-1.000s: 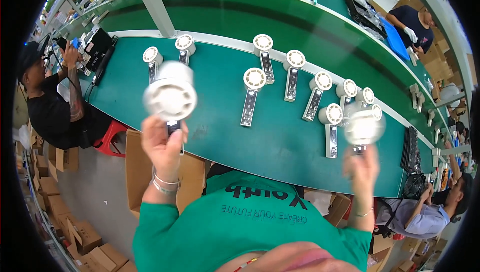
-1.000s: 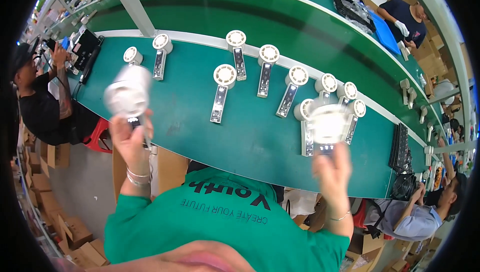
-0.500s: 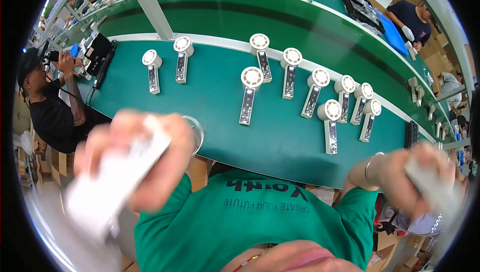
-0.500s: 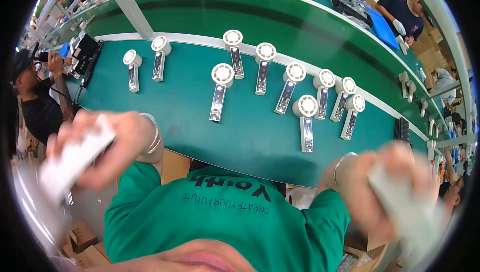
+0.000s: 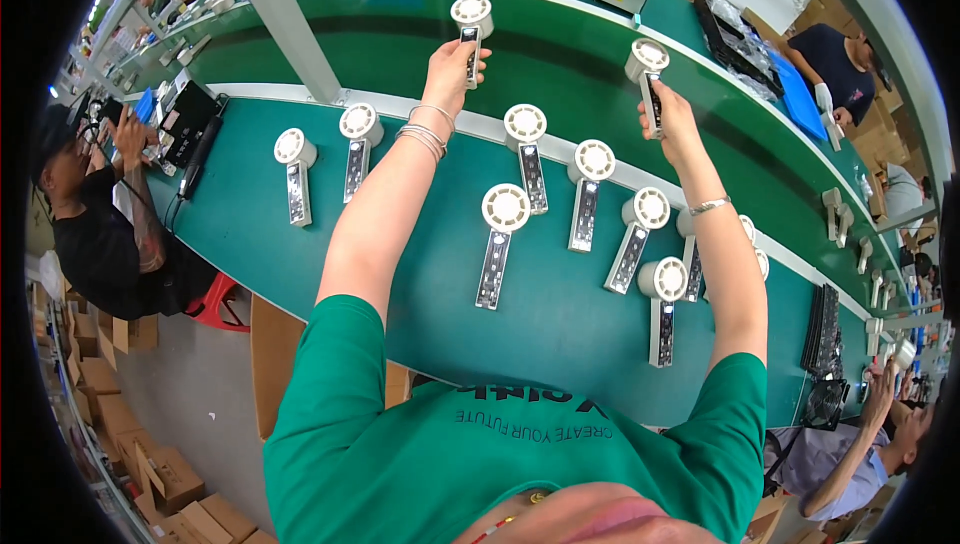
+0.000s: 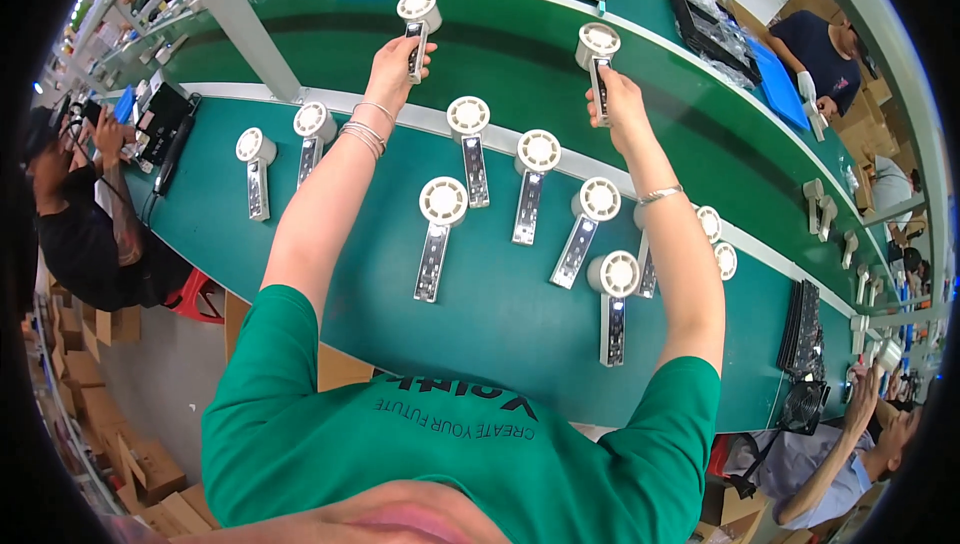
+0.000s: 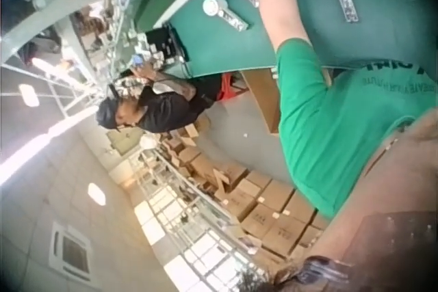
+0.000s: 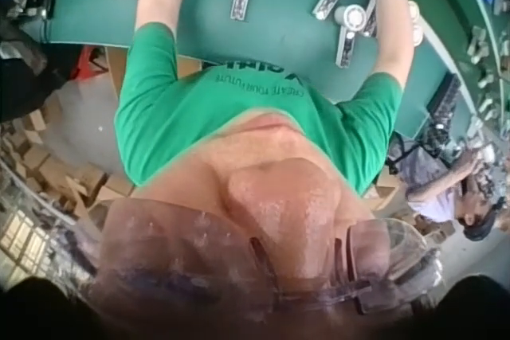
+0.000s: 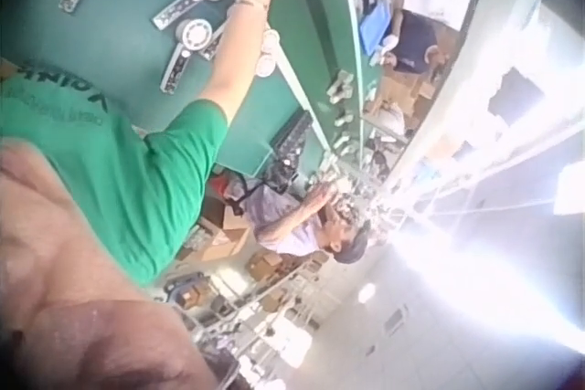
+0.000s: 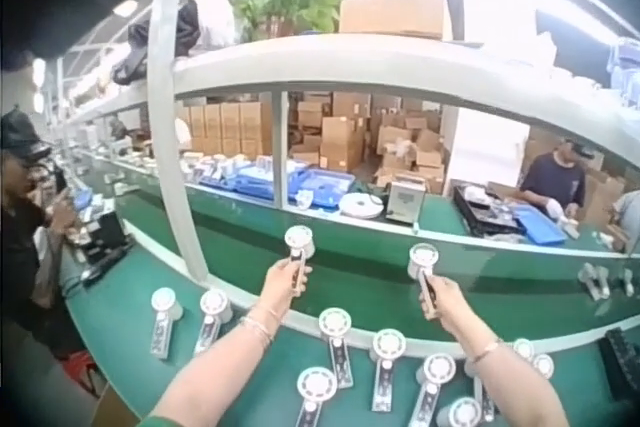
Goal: The person assembles small handheld fan components by hand, joining circuit boards and plastic housings on an industrial production line.
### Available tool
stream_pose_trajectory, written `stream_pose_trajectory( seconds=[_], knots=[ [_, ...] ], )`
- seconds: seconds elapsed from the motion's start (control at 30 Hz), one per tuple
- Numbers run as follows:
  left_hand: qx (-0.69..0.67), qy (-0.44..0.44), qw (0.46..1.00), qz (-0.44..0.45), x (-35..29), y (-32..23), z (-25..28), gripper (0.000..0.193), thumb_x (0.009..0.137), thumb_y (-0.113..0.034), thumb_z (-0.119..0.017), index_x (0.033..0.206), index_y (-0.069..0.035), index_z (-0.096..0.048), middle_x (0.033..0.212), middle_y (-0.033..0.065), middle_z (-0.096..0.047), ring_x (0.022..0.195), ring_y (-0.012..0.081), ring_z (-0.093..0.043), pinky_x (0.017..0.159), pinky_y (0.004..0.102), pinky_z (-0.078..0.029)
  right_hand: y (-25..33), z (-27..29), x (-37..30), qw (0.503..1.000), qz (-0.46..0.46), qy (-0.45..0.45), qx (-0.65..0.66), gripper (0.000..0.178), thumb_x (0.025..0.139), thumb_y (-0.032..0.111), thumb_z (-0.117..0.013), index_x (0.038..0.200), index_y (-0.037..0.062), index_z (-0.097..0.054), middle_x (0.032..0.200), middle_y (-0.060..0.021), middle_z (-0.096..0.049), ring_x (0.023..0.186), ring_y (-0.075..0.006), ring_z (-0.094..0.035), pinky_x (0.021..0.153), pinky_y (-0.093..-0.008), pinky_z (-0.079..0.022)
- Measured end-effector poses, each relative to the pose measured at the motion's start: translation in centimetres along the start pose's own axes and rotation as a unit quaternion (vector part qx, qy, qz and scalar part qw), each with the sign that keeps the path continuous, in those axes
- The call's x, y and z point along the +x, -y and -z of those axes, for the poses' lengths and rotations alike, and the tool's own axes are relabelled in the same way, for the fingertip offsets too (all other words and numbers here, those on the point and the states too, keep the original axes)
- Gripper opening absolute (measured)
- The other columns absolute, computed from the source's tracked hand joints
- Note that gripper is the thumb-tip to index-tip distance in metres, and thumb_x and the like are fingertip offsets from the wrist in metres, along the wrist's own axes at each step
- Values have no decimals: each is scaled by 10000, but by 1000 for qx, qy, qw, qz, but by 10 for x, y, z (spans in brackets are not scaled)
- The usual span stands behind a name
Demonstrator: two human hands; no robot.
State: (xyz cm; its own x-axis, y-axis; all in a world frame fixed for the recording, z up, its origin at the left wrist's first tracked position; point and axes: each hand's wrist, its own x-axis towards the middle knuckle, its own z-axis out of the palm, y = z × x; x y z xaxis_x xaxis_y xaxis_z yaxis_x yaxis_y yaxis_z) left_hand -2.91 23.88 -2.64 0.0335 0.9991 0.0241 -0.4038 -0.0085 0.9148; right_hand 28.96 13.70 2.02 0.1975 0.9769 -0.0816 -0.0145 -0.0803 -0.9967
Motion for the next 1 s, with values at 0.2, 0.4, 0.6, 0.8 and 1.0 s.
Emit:
stream_pose_trajectory(
  seconds=[0.2,0.4,0.6,0.8,1.0],
  knots=[
    [94,-69,992,-54,63,31,15,272,871,-183,-603,1029,38,-580,857,99,-658,680,122,-587,557,271,-483,-37,9,86,993,-40,-29,-104,333,858,280,-602,930,-35,-522,750,-81,-550,558,-142,-545,429,-283,-458],
    [605,-208,755,-143,103,65,15,312,821,-349,-633,900,-52,-686,848,88,-684,696,232,-616,643,319,-484,-83,37,156,901,-75,-104,-414,458,846,350,-577,1054,-57,-605,1014,-205,-626,913,-309,-629,808,-404,-506],
    [633,-217,723,-173,69,25,9,385,823,-362,-624,944,4,-640,956,226,-636,899,405,-592,784,439,-476,-30,-4,83,657,230,-157,-700,582,835,519,-550,956,-49,-592,1026,-260,-599,1004,-386,-578,818,-466,-494],
    [617,94,773,-110,-134,-57,0,463,863,-427,-556,702,4,-611,625,175,-559,612,346,-557,582,431,-428,39,-13,-132,782,228,-44,-578,291,841,286,-599,729,18,-609,644,-152,-601,618,-340,-592,582,-404,-464],
    [583,201,786,-39,-251,-18,25,473,765,-445,-698,856,17,-656,723,103,-591,643,256,-571,596,348,-461,-7,41,-271,769,37,-50,-636,323,808,310,-653,702,12,-589,649,-170,-599,607,-355,-601,558,-427,-471]
  ],
)
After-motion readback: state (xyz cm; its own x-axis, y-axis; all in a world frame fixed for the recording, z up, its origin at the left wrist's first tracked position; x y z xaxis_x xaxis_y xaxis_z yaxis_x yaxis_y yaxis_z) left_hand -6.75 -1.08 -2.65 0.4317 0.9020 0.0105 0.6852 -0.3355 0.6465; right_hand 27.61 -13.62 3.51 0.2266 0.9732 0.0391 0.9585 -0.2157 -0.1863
